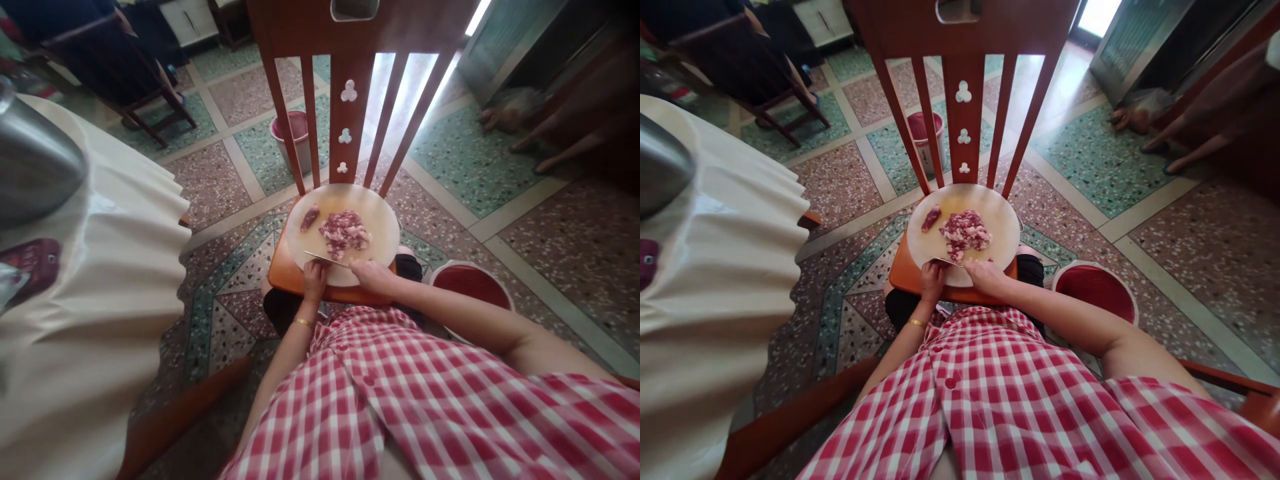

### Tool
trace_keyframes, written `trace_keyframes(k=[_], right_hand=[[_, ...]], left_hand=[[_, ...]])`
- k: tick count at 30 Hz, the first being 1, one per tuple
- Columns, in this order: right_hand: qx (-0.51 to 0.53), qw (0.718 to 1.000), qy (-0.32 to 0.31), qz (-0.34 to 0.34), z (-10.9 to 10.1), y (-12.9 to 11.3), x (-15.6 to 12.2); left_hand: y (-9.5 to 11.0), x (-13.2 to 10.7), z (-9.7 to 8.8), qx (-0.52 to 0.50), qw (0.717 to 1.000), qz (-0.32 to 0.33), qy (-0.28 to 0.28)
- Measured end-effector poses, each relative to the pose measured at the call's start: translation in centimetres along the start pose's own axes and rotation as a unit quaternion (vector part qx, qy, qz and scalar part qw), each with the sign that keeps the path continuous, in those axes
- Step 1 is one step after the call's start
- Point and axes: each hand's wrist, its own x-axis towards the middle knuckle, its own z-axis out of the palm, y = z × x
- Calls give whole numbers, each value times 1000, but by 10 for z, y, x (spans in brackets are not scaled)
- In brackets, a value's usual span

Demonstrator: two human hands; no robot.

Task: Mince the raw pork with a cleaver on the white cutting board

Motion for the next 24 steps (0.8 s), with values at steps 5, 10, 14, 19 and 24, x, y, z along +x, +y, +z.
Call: trace_keyframes(k=[5,10,14,19,24], right_hand=[[-11,1000,-10,-14,0,-9,15],[5,999,-3,-51,-10,-33,54],[6,999,2,-53,-5,-32,55],[15,999,-34,24,-1,7,15],[12,999,-21,22,-6,11,2]], left_hand=[[-8,-1,8,11,1000,10,-5],[-12,-2,14,20,1000,7,6],[-12,-2,12,29,999,13,7],[-4,1,5,12,1000,13,-1],[0,2,2,12,1000,12,0]])
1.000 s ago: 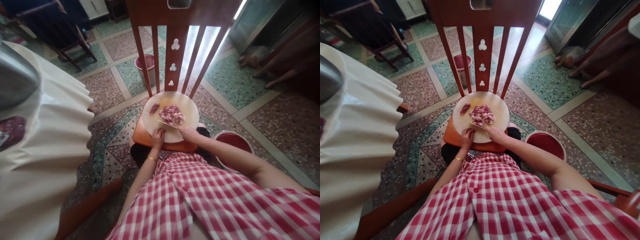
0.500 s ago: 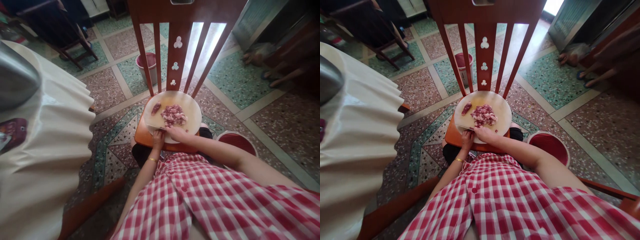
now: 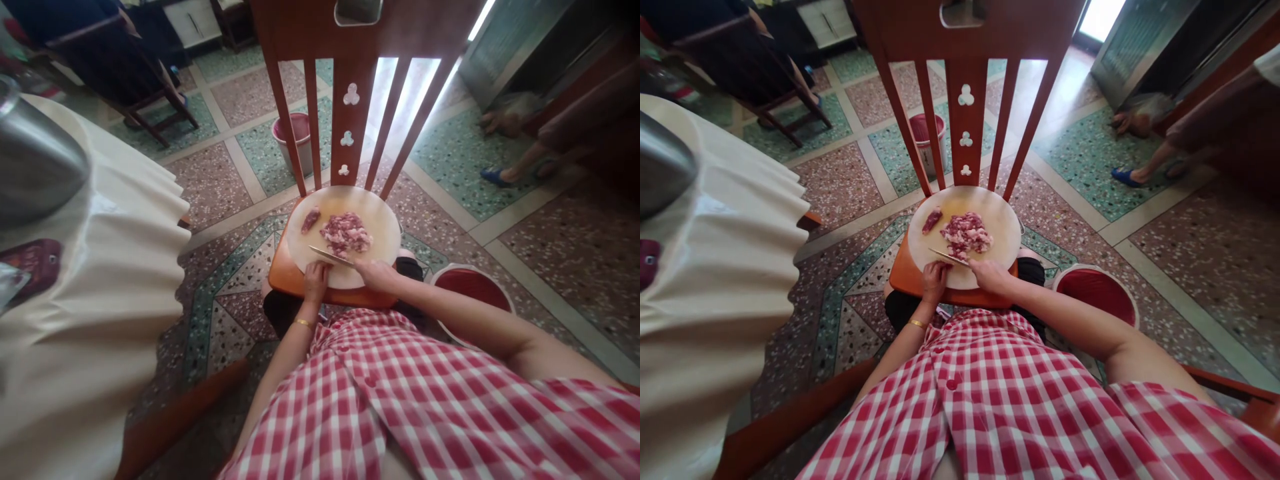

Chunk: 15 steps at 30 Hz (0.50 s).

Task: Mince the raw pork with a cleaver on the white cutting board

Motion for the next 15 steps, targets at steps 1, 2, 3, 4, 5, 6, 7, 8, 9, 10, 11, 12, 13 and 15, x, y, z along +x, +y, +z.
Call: trace_keyframes(k=[1,2,3,4,5,6,7,8,9,10,11,12,13,15], right_hand=[[3,1000,-3,-12,0,-3,1],[6,1000,-8,-23,1,-6,3],[7,999,-16,-29,2,-9,6],[8,999,-25,-33,2,-12,9],[9,999,-31,-34,2,-15,13],[9,999,-31,-36,2,-18,18],[10,999,-26,-38,0,-22,24],[12,999,-17,-41,-1,-28,30],[13,999,-9,-44,-3,-33,36],[14,999,-2,-46,-5,-39,42],[15,999,3,-48,-7,-44,47],[15,999,4,-50,-7,-48,50],[16,999,5,-51,-8,-50,52],[14,998,9,-53,-6,-47,47]], left_hand=[[0,-1,0,6,1000,2,-1],[-1,-1,1,11,1000,4,-1],[-2,-2,1,14,1000,4,0],[-3,-3,2,17,1000,4,1],[-4,-3,4,19,1000,4,4],[-5,-4,5,20,1000,4,8],[-6,-4,6,21,1000,4,13],[-8,-4,7,21,1000,5,18],[-9,-3,8,20,1000,7,22],[-9,-3,8,19,999,9,25],[-10,-3,8,18,999,12,26],[-10,-3,8,18,999,16,24],[-10,-3,8,19,999,19,21],[-8,-4,5,20,1000,22,10]])
